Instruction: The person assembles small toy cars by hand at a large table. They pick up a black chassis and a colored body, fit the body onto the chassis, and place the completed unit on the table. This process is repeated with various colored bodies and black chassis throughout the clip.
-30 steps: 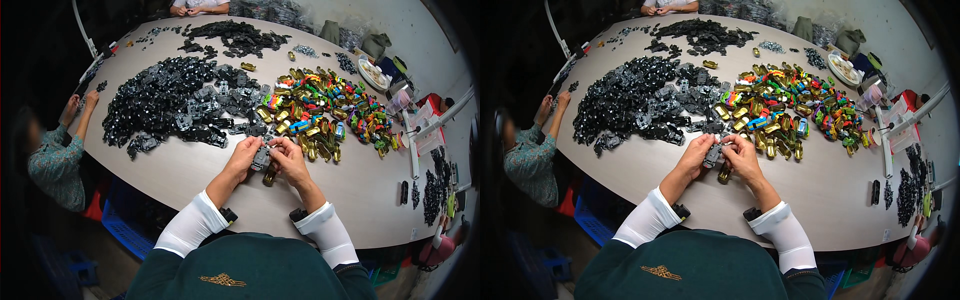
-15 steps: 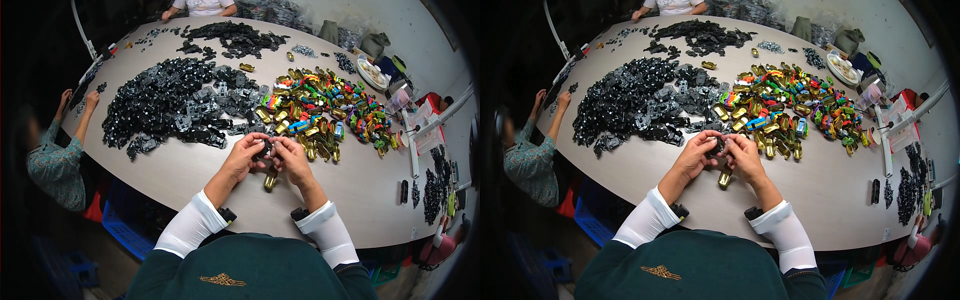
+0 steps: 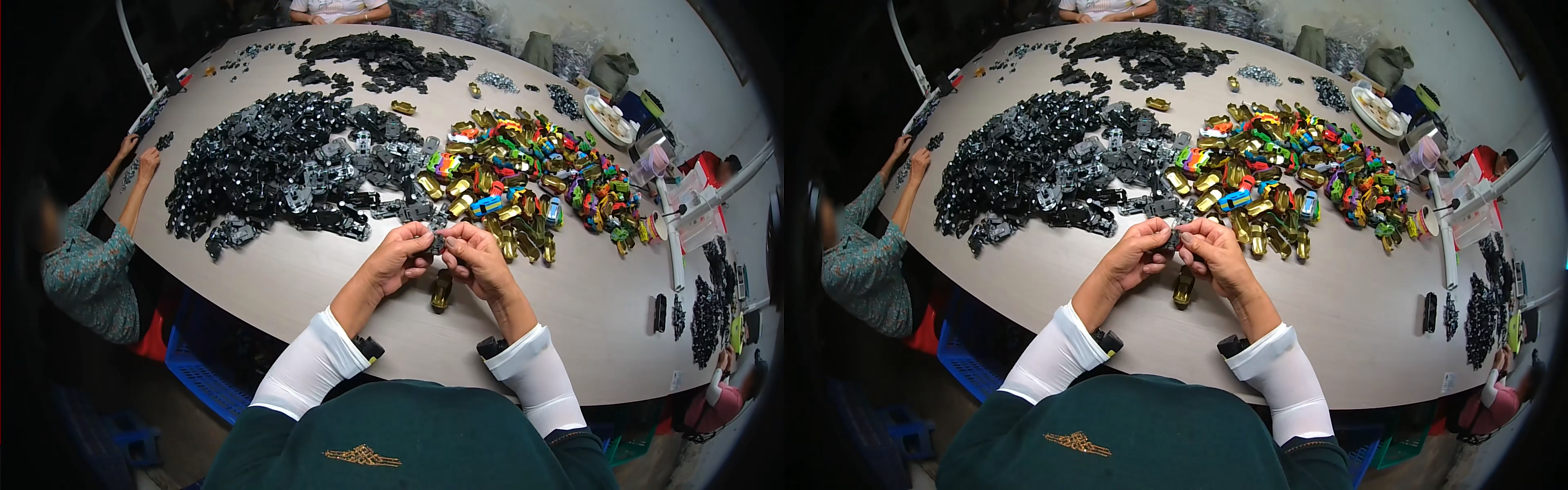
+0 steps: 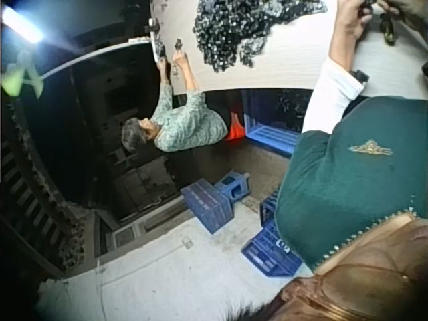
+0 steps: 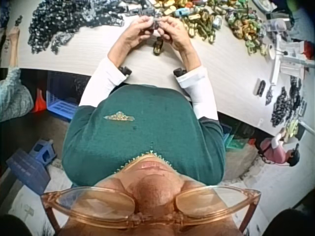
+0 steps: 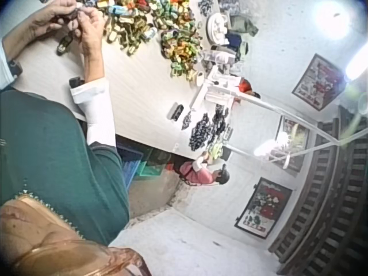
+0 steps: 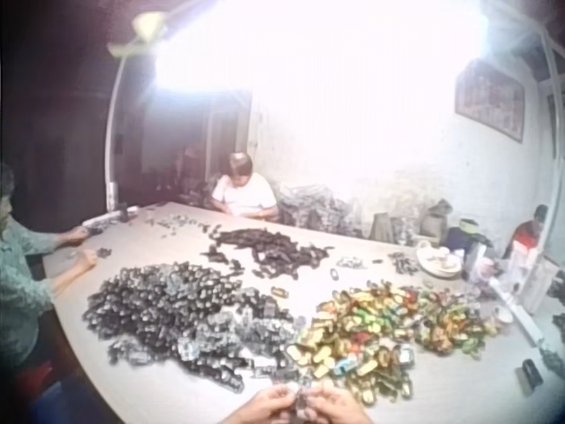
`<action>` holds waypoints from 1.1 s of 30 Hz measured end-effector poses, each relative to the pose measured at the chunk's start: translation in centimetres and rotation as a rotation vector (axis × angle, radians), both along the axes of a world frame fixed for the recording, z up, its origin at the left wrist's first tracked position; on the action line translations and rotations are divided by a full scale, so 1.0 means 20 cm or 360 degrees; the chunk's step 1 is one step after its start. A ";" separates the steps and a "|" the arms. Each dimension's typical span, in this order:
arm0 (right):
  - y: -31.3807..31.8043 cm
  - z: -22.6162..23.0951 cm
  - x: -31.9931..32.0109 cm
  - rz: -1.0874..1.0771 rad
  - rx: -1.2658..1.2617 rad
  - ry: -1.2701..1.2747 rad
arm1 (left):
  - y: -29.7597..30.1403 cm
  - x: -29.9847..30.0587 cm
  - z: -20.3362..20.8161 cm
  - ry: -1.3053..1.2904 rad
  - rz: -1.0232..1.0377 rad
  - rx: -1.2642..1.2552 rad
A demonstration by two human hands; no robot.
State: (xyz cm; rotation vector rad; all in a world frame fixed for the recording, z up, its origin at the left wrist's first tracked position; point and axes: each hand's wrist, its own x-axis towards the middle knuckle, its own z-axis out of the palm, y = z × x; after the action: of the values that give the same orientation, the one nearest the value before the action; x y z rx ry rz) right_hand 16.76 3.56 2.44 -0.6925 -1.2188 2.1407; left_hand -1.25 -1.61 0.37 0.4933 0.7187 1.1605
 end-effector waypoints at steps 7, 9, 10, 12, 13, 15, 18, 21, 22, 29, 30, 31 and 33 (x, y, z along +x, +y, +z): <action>0.00 0.00 0.00 0.0051 0.0145 -0.0086 | 0.00 -0.01 -0.02 0.0033 -0.0004 0.0013; -0.01 0.02 0.00 0.0085 0.0196 -0.0171 | 0.00 -0.01 -0.02 0.0092 0.0007 -0.0004; -0.01 0.03 0.00 0.0103 0.0222 -0.0212 | 0.00 -0.01 -0.02 0.0127 0.0018 -0.0015; -0.01 0.03 0.00 0.0095 0.0260 -0.0296 | 0.00 -0.02 -0.02 0.0230 0.0032 -0.0010; -0.01 0.03 0.00 0.0086 0.0279 -0.0337 | 0.00 -0.02 -0.03 0.0301 0.0032 0.0007; 0.00 0.02 0.00 0.0129 0.0385 -0.0484 | 0.00 0.00 -0.03 0.0588 0.0082 0.0188; -0.01 0.02 -0.01 0.0134 0.0455 -0.0651 | 0.00 0.03 -0.06 0.1046 0.0235 0.0538; 0.01 0.02 0.01 0.0153 0.0232 -0.0457 | 0.01 0.02 -0.06 0.0959 0.0315 0.0519; 0.02 0.02 0.02 0.0176 0.0117 -0.0342 | 0.01 0.01 -0.05 0.0879 0.0304 0.0435; -0.01 0.00 -0.01 -0.0004 0.0210 -0.0509 | 0.03 0.00 -0.09 0.0842 0.0327 0.0374; -0.01 0.00 -0.02 -0.0018 0.0198 -0.0501 | 0.02 0.01 -0.08 0.0824 0.0330 0.0368; -0.01 -0.01 -0.02 -0.0028 0.0214 -0.0485 | 0.02 0.01 -0.07 0.0807 0.0335 0.0362; -0.02 -0.03 -0.02 -0.0050 0.0245 -0.0452 | 0.02 0.01 -0.09 0.0827 0.0365 0.0412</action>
State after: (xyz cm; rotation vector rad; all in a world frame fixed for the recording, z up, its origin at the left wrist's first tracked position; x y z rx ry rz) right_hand 16.37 3.24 1.82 -0.9634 -1.4915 1.9447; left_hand -0.99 -1.15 -1.45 0.9713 1.0982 1.3642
